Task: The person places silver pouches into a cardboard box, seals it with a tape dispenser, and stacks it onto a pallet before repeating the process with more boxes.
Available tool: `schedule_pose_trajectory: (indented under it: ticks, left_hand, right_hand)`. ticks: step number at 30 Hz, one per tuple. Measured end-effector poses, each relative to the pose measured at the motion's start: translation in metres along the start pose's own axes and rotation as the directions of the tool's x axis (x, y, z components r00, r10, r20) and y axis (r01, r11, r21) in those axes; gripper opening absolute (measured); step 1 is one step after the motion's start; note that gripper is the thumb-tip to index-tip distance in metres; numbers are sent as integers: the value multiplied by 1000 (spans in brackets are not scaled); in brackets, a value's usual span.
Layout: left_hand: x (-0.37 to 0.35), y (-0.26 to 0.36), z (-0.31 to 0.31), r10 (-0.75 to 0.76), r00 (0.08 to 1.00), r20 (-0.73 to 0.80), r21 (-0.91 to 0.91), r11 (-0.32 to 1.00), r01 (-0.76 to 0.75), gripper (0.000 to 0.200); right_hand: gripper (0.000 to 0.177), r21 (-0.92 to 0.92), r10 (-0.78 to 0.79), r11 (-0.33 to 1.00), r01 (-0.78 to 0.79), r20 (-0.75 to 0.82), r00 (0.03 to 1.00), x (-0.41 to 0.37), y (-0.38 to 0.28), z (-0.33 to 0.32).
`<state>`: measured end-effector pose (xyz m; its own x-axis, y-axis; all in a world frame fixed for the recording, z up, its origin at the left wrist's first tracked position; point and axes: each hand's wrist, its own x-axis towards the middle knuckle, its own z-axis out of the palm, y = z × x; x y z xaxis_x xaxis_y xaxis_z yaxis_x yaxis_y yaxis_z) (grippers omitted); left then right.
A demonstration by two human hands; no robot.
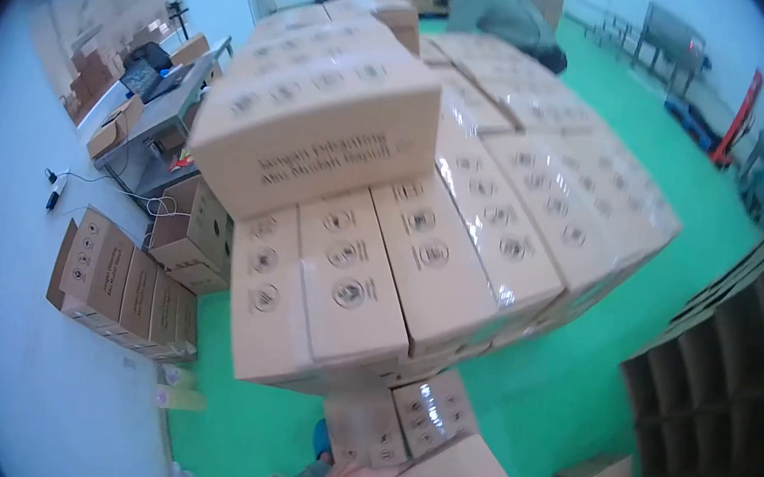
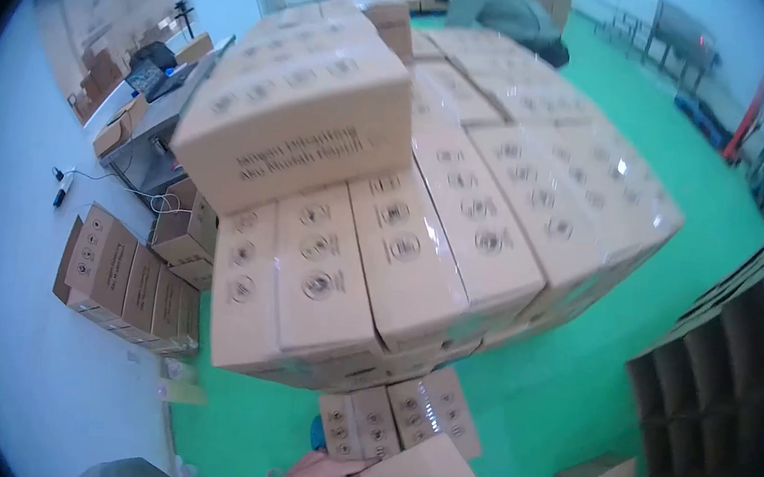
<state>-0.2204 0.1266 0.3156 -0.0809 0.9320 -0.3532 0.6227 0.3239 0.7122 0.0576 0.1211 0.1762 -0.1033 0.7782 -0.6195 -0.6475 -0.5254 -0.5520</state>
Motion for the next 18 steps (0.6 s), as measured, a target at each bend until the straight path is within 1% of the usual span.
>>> schedule_pose_trajectory:
  ticks: [1, 2, 3, 4, 5, 6, 8, 10, 11, 12, 13, 14, 16, 17, 18]
  left_hand:
    - [-24, 17, -22, 114, 985, -127, 46, 993, -109, 64]
    - [-48, 44, -58, 132, 981, -139, 33, 991, -129, 64]
    - [-69, 74, -106, 88, 984, -156, -132, 985, -109, 68]
    - [-88, 86, -139, 41, 986, -162, -290, 953, -87, 72]
    - [-102, 72, -152, 149, 940, -307, -256, 938, -232, 72]
    - [-111, 56, -164, 255, 860, -442, -200, 907, -371, 73]
    - [-119, 44, -185, 174, 686, -706, -350, 756, -552, 72]
    - [-115, 38, -211, 89, 552, -829, -405, 585, -702, 65]
    - [-110, 34, -219, 96, 548, -831, -403, 576, -711, 65]
    - [-104, 26, -227, -12, 499, -866, -423, 549, -721, 61]
    - [-95, 16, -233, -120, 448, -886, -440, 520, -732, 57]
    - [-80, -3, -235, -115, 449, -886, -440, 512, -737, 57]
    - [-46, -50, -229, -217, 441, -871, -456, 692, -560, 53]
    - [-37, -63, -231, -214, 445, -870, -457, 690, -561, 53]
    - [-31, -73, -231, -229, 444, -866, -466, 693, -551, 54]
  right_hand:
    - [58, -21, -27, 999, 28, 30, 999, -11, -16, 21]
    - [58, -43, -60, 997, 63, 65, 996, -21, -32, 44]
    - [58, -71, -91, 992, 100, 117, 989, -29, -49, 70]
    - [58, -89, -122, 986, 138, 169, 978, -35, -65, 95]
    - [59, -109, -154, 977, 182, 230, 961, -40, -80, 122]
    - [59, -127, -183, 965, 228, 291, 939, -45, -97, 151]
    - [59, -155, -239, 930, 333, 432, 869, -41, -130, 210]
    - [60, -178, -249, 898, 402, 548, 799, -32, -151, 269]
    - [60, -175, -260, 893, 414, 551, 793, -21, -160, 295]
    - [60, -201, -243, 864, 462, 637, 731, -7, -166, 321]
    - [61, -207, -232, 851, 482, 675, 700, 12, -170, 345]
    - [61, -217, -214, 843, 492, 704, 677, 33, -171, 369]
    - [61, -242, -184, 836, 492, 722, 667, 73, -157, 393]
    - [61, -241, -188, 835, 495, 720, 668, 87, -145, 397]
    - [67, -240, -282, 805, 543, 649, 706, 109, -128, 399]
